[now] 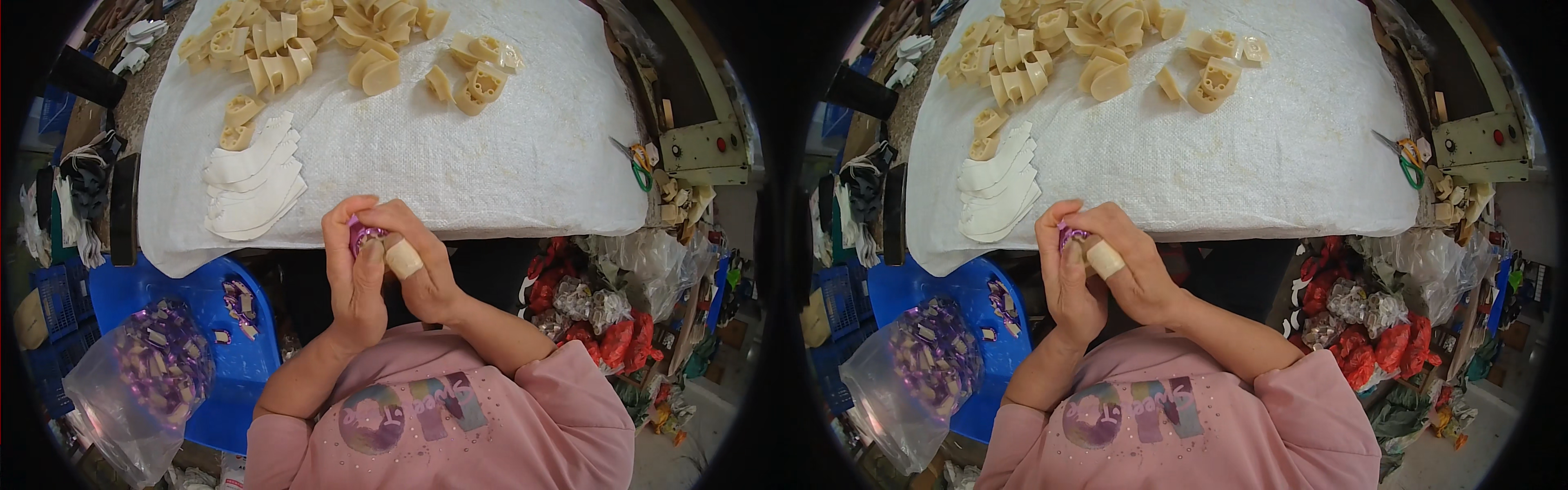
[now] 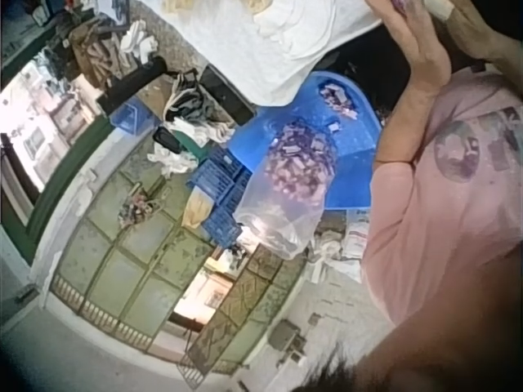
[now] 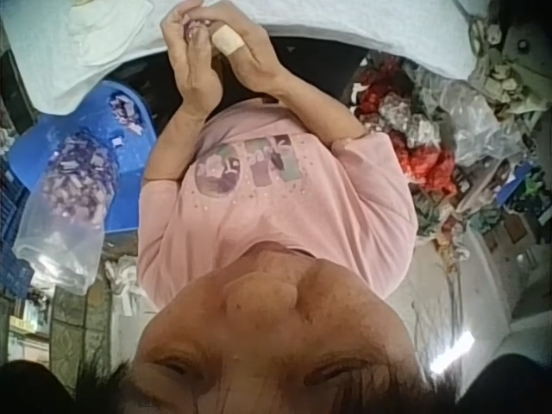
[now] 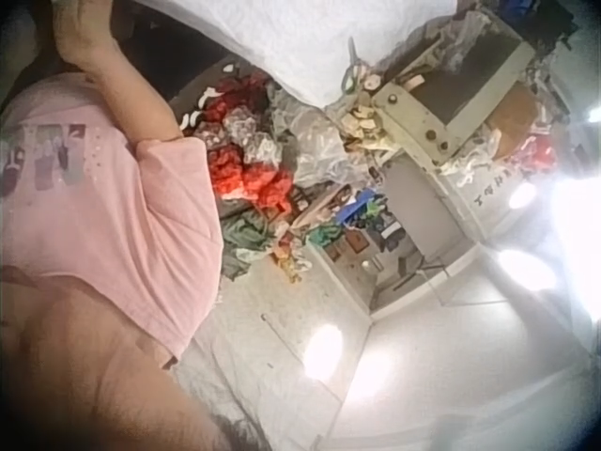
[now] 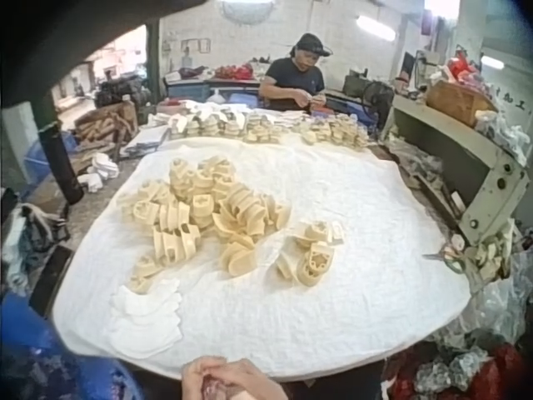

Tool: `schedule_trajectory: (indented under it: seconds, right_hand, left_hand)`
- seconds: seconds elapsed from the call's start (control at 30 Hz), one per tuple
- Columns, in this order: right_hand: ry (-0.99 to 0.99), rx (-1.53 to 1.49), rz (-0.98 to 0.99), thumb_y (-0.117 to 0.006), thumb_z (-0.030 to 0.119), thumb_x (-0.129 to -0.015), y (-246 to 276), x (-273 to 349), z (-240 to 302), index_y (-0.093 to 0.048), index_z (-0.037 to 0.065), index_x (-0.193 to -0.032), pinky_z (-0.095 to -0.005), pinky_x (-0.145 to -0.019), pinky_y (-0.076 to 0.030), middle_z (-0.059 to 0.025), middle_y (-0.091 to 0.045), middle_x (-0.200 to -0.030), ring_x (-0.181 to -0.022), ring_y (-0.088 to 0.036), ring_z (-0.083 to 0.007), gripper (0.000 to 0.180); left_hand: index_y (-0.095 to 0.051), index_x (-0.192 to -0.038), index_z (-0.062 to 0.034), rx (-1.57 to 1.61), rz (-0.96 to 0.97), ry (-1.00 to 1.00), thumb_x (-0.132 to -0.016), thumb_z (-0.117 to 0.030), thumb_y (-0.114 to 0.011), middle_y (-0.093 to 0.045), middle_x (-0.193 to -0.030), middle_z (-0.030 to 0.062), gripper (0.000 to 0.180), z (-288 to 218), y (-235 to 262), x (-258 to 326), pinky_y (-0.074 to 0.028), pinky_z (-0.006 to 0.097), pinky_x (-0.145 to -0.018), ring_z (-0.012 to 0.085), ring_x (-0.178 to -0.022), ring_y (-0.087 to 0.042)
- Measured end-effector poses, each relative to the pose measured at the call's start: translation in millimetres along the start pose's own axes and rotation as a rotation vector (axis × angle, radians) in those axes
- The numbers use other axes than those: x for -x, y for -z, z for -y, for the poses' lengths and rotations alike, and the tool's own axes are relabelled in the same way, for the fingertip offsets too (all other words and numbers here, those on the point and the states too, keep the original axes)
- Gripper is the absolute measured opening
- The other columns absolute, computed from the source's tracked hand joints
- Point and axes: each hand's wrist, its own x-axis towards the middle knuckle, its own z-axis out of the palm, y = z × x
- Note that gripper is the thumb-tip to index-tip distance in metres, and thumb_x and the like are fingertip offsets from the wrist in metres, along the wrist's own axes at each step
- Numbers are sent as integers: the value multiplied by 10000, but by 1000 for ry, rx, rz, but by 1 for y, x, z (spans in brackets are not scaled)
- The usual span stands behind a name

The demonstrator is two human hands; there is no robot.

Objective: Assembling plastic shoe heel components with white foam or leather strips at a factory workbench.

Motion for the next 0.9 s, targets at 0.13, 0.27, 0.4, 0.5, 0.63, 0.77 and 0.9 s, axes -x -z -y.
schedule_trajectory:
  seconds: [0.13,0.27,0.4,0.5,0.63,0.77,0.9]
  right_hand:
    - [-254,-94,33,-416,193,-959,8,-6,11,-480,53,-1256,-322,-790,-429,-127,-503,-995,-860,-523,-226,335]
    - [-344,-173,-94,-512,283,-931,19,-13,15,-501,39,-1224,-342,-618,-456,-104,-491,-879,-664,-528,-204,381]
    - [-105,539,68,-640,262,-830,30,-32,33,-572,13,-996,-345,-571,-449,-90,-519,-697,-656,-548,-241,308]
    - [-291,419,179,-639,258,-829,30,-33,29,-578,3,-952,-357,-572,-441,-121,-554,-730,-643,-562,-274,289]
    - [-71,348,21,-584,228,-874,31,-23,19,-581,-4,-921,-318,-586,-453,-120,-562,-731,-656,-567,-207,237]
    - [-583,-240,9,-560,229,-913,38,-28,19,-578,0,-920,-273,-551,-429,-16,-540,-725,-631,-504,-100,230]
    - [-578,-440,183,-560,180,-893,52,-29,2,-558,8,-839,-244,-557,-437,-19,-552,-709,-633,-521,-98,180]
  left_hand:
    - [-215,-1410,-99,472,5,245,-944,-563,-251,-531,-996,83,658,-10,-1,-7,-438,258,-669,124,-789,-513]
    - [-130,-1444,-103,316,191,149,-866,-715,-211,-569,-938,72,845,-6,13,-12,-417,235,-581,132,-706,-515]
    - [-105,-1438,-53,-228,169,85,-843,-732,-274,-551,-984,89,918,-12,15,-11,-418,229,-630,126,-746,-507]
    - [-177,-1382,54,-283,107,-401,-896,-554,-453,-573,-1007,182,826,-1,12,-14,-470,347,-787,255,-871,-594]
    - [-431,-1248,-1,-290,187,-138,-812,-240,-717,-588,-994,125,574,-1,19,-13,-492,299,-750,180,-893,-603]
    - [-485,-1152,11,-152,160,113,-734,54,-678,-552,-1010,59,462,-18,22,-13,-468,230,-771,117,-901,-562]
    - [-520,-1113,-4,-449,204,-113,-709,59,-692,-547,-925,57,444,-24,21,-17,-478,226,-699,128,-849,-570]
